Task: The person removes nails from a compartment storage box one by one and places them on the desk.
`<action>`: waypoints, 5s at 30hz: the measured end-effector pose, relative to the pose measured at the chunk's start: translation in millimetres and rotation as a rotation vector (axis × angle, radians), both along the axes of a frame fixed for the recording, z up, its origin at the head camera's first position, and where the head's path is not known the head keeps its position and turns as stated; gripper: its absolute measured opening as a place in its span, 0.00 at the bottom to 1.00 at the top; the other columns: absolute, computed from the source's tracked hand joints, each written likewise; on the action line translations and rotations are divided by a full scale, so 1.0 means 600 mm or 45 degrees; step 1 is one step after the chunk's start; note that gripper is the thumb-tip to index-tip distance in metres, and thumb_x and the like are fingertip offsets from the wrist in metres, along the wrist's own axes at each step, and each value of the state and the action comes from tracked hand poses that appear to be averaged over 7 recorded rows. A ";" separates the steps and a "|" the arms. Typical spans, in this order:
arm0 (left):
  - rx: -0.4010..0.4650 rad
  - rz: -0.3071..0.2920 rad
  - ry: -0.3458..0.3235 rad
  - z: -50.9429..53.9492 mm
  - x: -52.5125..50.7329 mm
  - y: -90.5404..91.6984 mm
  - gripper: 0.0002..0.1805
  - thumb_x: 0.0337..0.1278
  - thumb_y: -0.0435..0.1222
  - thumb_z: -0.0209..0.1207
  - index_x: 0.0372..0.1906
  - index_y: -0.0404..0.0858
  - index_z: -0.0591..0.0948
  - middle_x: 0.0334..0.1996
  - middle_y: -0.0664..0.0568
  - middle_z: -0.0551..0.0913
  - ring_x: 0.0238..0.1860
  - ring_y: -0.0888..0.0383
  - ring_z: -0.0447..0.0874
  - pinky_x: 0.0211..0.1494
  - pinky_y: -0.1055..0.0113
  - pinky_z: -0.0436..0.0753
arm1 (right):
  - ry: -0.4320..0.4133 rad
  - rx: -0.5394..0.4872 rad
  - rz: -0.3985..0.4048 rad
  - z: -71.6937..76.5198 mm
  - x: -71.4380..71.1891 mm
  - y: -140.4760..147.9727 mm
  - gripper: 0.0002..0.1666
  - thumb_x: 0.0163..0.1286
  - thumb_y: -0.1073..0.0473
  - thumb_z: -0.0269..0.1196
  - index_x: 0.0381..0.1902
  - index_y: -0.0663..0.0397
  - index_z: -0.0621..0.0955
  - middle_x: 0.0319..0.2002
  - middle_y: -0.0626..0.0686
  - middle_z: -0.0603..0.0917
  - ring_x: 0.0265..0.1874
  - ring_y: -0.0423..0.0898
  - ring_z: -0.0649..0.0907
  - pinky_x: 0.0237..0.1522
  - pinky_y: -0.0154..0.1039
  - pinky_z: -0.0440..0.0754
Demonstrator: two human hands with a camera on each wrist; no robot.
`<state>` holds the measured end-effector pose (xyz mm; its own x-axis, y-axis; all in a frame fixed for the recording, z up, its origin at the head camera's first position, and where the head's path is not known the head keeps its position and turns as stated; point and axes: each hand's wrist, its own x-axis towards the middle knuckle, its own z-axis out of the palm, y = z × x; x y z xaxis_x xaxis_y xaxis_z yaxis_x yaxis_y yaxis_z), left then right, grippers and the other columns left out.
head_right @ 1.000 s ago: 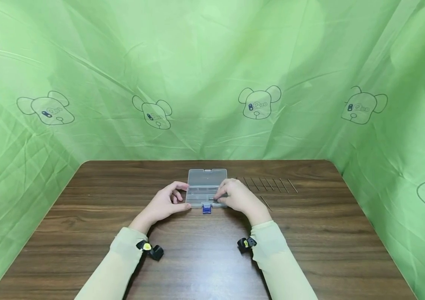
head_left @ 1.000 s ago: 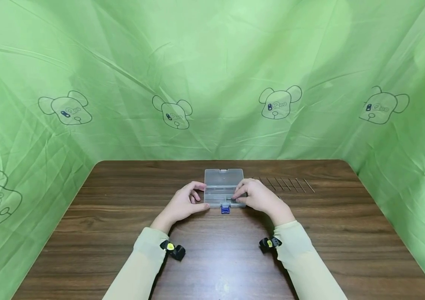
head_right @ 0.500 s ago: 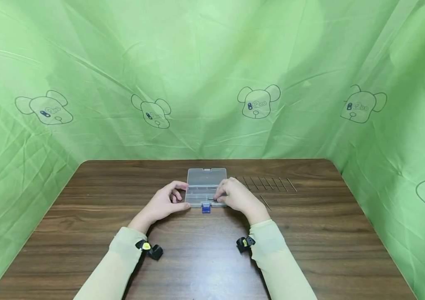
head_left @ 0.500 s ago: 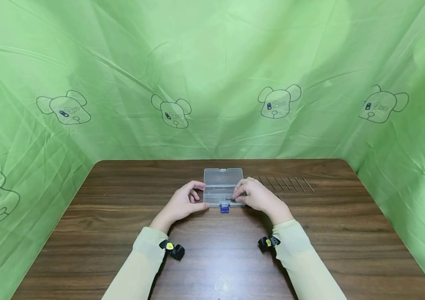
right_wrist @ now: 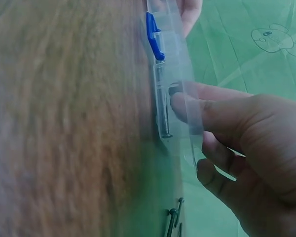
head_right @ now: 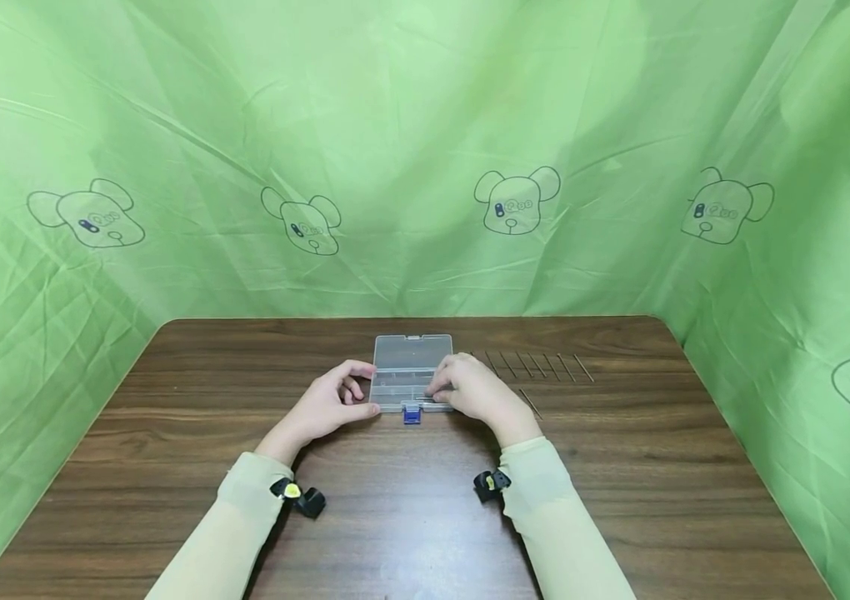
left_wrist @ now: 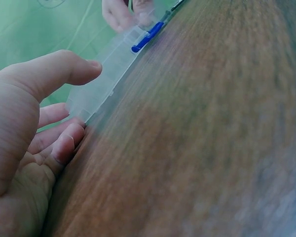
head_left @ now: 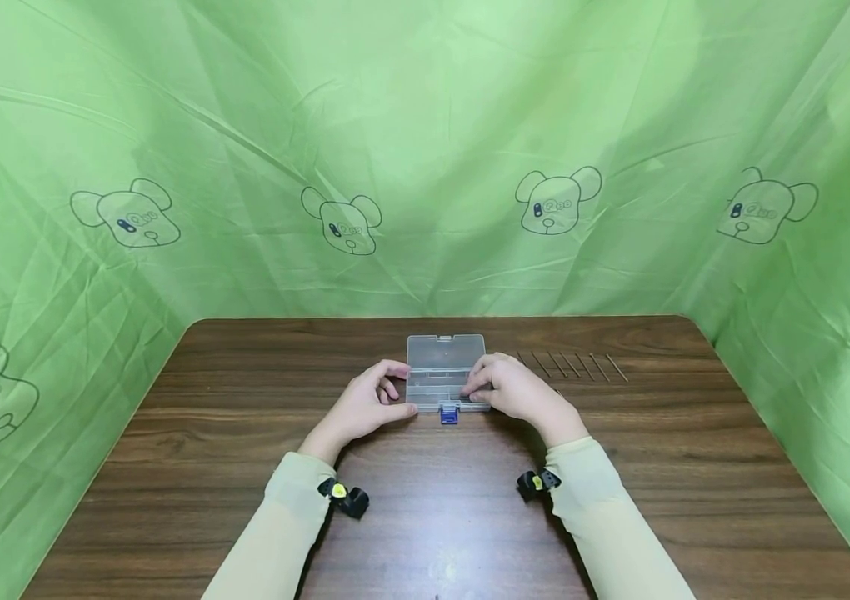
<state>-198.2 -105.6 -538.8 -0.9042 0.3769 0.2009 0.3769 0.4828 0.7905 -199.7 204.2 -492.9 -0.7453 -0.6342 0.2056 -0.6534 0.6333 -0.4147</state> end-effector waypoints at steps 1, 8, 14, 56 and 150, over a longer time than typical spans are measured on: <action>0.000 0.000 -0.001 0.002 0.001 0.000 0.36 0.55 0.42 0.83 0.68 0.41 0.81 0.55 0.51 0.86 0.40 0.56 0.81 0.42 0.67 0.81 | 0.008 0.010 0.000 0.000 0.000 -0.001 0.07 0.70 0.65 0.75 0.43 0.51 0.95 0.46 0.48 0.89 0.52 0.53 0.83 0.62 0.54 0.79; -0.008 -0.007 0.009 0.000 -0.002 0.001 0.36 0.55 0.41 0.83 0.68 0.41 0.81 0.56 0.50 0.86 0.40 0.56 0.81 0.43 0.67 0.81 | 0.024 0.035 -0.024 0.000 0.002 -0.008 0.04 0.69 0.64 0.77 0.40 0.52 0.95 0.45 0.49 0.88 0.51 0.52 0.81 0.61 0.52 0.80; -0.010 -0.002 0.011 -0.002 -0.004 0.000 0.36 0.54 0.41 0.83 0.68 0.41 0.81 0.55 0.51 0.86 0.40 0.56 0.81 0.42 0.67 0.81 | 0.048 0.031 -0.025 -0.001 0.001 -0.010 0.02 0.68 0.63 0.77 0.38 0.53 0.95 0.43 0.48 0.88 0.51 0.53 0.82 0.61 0.55 0.79; 0.006 -0.014 0.017 -0.003 -0.002 0.000 0.36 0.54 0.40 0.83 0.67 0.39 0.81 0.55 0.50 0.86 0.40 0.56 0.81 0.42 0.68 0.80 | 0.154 0.086 0.065 -0.002 -0.001 0.001 0.03 0.69 0.64 0.77 0.38 0.51 0.94 0.45 0.48 0.89 0.52 0.53 0.85 0.61 0.52 0.82; -0.011 -0.023 0.043 -0.005 0.001 -0.003 0.36 0.57 0.42 0.82 0.70 0.42 0.82 0.57 0.51 0.86 0.40 0.58 0.81 0.43 0.68 0.81 | -0.057 -0.297 -0.514 0.044 0.076 0.224 0.08 0.78 0.60 0.70 0.51 0.55 0.87 0.39 0.49 0.89 0.33 0.42 0.85 0.37 0.36 0.81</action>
